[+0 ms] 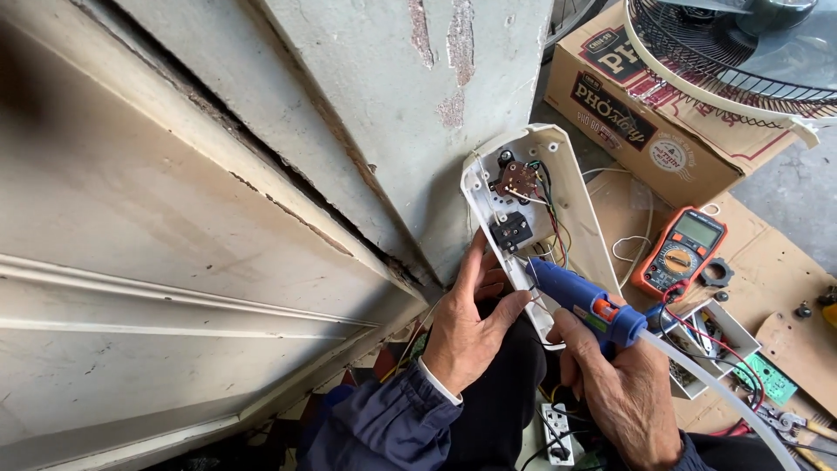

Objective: The person is repairing an electronic device by applying hot glue to a small black component inside a white plastic casing. They use a hot glue gun to secure the component and wires within the casing.

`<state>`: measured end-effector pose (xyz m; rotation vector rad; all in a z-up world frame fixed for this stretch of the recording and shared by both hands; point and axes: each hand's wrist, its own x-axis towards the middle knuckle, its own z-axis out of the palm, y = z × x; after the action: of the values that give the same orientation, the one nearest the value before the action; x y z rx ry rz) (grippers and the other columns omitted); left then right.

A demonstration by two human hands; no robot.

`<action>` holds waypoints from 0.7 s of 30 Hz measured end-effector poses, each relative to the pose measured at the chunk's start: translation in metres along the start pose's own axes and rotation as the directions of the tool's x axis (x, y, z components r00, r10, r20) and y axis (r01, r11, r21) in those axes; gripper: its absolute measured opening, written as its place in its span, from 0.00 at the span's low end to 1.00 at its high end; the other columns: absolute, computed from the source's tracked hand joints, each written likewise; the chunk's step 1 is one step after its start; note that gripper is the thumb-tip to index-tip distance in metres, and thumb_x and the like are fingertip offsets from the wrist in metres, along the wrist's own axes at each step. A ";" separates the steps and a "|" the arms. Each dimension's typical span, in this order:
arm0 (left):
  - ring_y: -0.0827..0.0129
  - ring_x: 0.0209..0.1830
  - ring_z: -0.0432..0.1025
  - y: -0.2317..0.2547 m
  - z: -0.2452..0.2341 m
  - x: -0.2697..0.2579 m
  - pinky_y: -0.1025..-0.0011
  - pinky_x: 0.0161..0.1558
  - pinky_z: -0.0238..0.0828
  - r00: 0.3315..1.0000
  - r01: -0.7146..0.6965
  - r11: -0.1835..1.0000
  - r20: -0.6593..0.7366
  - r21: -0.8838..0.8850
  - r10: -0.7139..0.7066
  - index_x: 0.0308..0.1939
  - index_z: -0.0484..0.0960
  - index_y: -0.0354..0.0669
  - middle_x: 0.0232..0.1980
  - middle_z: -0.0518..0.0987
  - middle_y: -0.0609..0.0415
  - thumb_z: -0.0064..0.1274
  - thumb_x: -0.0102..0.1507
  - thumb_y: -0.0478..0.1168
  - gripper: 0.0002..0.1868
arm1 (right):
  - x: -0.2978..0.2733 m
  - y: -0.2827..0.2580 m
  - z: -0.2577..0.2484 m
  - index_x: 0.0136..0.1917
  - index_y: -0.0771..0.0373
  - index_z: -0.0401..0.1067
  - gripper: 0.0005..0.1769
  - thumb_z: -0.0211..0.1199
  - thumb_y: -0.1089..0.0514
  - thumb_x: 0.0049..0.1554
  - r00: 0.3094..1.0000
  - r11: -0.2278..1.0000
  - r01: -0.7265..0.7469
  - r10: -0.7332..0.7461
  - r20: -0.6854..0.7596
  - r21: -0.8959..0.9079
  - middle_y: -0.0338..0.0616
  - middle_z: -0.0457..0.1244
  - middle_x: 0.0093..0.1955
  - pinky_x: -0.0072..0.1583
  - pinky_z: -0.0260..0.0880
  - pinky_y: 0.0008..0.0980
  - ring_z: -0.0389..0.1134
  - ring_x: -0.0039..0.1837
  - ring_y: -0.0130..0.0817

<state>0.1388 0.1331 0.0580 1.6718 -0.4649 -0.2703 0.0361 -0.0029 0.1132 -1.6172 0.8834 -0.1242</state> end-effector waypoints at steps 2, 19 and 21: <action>0.65 0.59 0.86 -0.001 0.000 0.000 0.67 0.65 0.82 1.000 -0.020 0.999 -0.010 0.025 0.020 0.87 0.55 0.50 0.63 0.89 0.50 0.59 0.67 0.59 0.49 | 0.000 0.001 0.001 0.40 0.67 0.78 0.18 0.67 0.53 0.67 0.999 0.999 0.045 -0.045 0.000 0.003 0.53 0.59 0.20 0.32 0.58 0.34 0.56 0.23 0.37; 0.63 0.62 0.82 -0.008 -0.004 0.001 0.67 0.68 0.79 0.997 -0.071 0.996 0.019 -0.057 0.072 0.88 0.53 0.46 0.73 0.81 0.49 0.57 0.69 0.58 0.49 | 0.000 -0.003 0.004 0.29 0.67 0.73 0.29 0.68 0.48 0.67 0.999 0.984 0.029 -0.033 -0.024 -0.174 0.47 0.62 0.20 0.37 0.62 0.35 0.58 0.26 0.35; 0.63 0.62 0.82 -0.009 -0.004 0.002 0.66 0.68 0.79 0.997 -0.078 0.995 0.015 -0.065 0.080 0.88 0.52 0.46 0.73 0.81 0.48 0.57 0.69 0.58 0.49 | 0.000 -0.006 0.004 0.31 0.69 0.76 0.28 0.68 0.47 0.67 0.999 0.985 -0.011 0.005 -0.035 -0.174 0.50 0.63 0.20 0.36 0.62 0.36 0.59 0.26 0.36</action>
<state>0.1432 0.1368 0.0504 1.5854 -0.5289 -0.2393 0.0405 0.0002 0.1175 -1.7780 0.9481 -0.0712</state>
